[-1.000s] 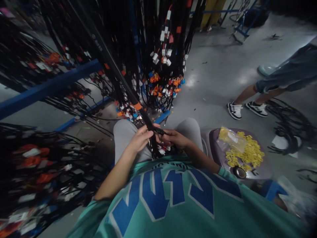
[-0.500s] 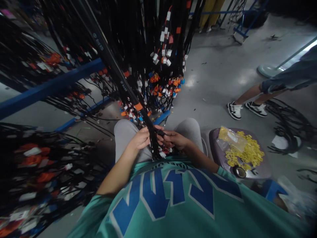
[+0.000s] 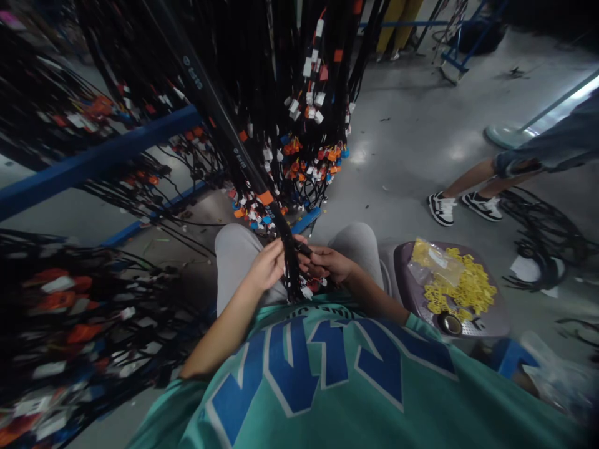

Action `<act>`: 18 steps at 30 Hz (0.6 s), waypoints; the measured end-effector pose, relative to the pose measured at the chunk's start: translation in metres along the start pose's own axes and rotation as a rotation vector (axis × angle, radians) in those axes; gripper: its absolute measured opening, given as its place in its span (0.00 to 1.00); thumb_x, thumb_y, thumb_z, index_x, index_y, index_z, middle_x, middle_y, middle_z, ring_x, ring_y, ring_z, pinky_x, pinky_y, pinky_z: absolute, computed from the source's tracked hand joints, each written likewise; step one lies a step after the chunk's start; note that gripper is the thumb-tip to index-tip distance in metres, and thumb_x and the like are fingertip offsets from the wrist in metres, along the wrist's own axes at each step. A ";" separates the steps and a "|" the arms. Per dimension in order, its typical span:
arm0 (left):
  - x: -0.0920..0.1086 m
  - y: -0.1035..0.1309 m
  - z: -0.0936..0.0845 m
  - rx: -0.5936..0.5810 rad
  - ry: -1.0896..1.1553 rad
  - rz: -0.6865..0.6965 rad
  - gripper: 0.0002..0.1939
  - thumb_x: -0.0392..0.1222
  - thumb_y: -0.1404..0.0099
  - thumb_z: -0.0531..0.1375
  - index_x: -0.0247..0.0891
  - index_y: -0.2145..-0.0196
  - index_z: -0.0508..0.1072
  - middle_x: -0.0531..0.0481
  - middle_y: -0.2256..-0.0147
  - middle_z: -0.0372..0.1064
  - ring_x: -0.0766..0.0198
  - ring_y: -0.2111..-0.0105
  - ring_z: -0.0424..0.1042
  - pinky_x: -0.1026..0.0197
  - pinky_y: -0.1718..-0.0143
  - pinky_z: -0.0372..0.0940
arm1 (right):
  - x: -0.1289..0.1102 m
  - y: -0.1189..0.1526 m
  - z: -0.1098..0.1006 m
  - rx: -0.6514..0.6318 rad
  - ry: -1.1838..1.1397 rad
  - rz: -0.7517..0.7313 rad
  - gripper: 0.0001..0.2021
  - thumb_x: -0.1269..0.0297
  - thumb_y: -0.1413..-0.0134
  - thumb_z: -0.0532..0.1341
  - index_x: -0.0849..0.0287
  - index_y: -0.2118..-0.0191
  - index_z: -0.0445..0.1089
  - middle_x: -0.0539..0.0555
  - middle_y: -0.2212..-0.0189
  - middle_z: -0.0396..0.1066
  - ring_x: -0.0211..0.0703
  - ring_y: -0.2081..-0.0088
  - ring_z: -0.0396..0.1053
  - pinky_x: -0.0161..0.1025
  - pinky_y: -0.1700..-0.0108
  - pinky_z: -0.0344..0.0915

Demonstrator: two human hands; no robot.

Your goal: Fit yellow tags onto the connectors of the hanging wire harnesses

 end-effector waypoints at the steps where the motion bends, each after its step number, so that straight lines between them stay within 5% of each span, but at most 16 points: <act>1: 0.001 0.002 0.002 0.011 -0.027 0.017 0.26 0.56 0.51 0.65 0.31 0.61 0.72 0.42 0.69 0.74 0.56 0.70 0.75 0.60 0.71 0.70 | -0.001 0.000 0.001 -0.005 0.015 -0.002 0.22 0.48 0.57 0.66 0.61 0.67 0.62 0.44 0.79 0.62 0.23 0.86 0.44 0.28 0.86 0.37; 6: 0.006 0.006 0.000 0.247 -0.367 0.163 0.22 0.46 0.51 0.67 0.31 0.60 0.72 0.54 0.81 0.68 0.69 0.82 0.67 0.66 0.76 0.64 | -0.007 -0.002 0.009 0.022 0.190 -0.027 0.23 0.43 0.54 0.60 0.61 0.69 0.64 0.40 0.88 0.49 0.27 0.86 0.41 0.31 0.83 0.39; 10: 0.007 0.004 -0.003 0.369 -0.477 0.241 0.17 0.46 0.46 0.63 0.32 0.61 0.72 0.57 0.85 0.65 0.69 0.83 0.65 0.67 0.78 0.61 | -0.019 0.002 0.013 0.179 0.374 -0.119 0.20 0.43 0.51 0.58 0.57 0.69 0.67 0.45 0.84 0.57 0.31 0.83 0.51 0.33 0.79 0.52; 14: 0.011 -0.003 -0.005 0.417 -0.546 0.272 0.16 0.45 0.47 0.63 0.33 0.62 0.73 0.55 0.81 0.68 0.71 0.83 0.64 0.68 0.79 0.58 | -0.041 0.047 -0.025 0.631 0.662 -0.258 0.17 0.47 0.54 0.61 0.53 0.62 0.69 0.53 0.67 0.70 0.41 0.66 0.68 0.38 0.65 0.65; 18: 0.016 -0.011 -0.002 0.439 -0.544 0.283 0.15 0.43 0.49 0.64 0.32 0.65 0.74 0.54 0.77 0.70 0.73 0.84 0.62 0.68 0.79 0.58 | -0.050 0.184 -0.093 1.325 0.868 -0.224 0.16 0.52 0.52 0.57 0.56 0.60 0.69 0.53 0.65 0.72 0.40 0.65 0.69 0.39 0.62 0.67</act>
Point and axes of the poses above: each hand's wrist, its own y-axis away from the middle knuckle, its own z-axis out of the palm, x = y × z, the point moved 7 cm from there along -y, towards the middle knuckle
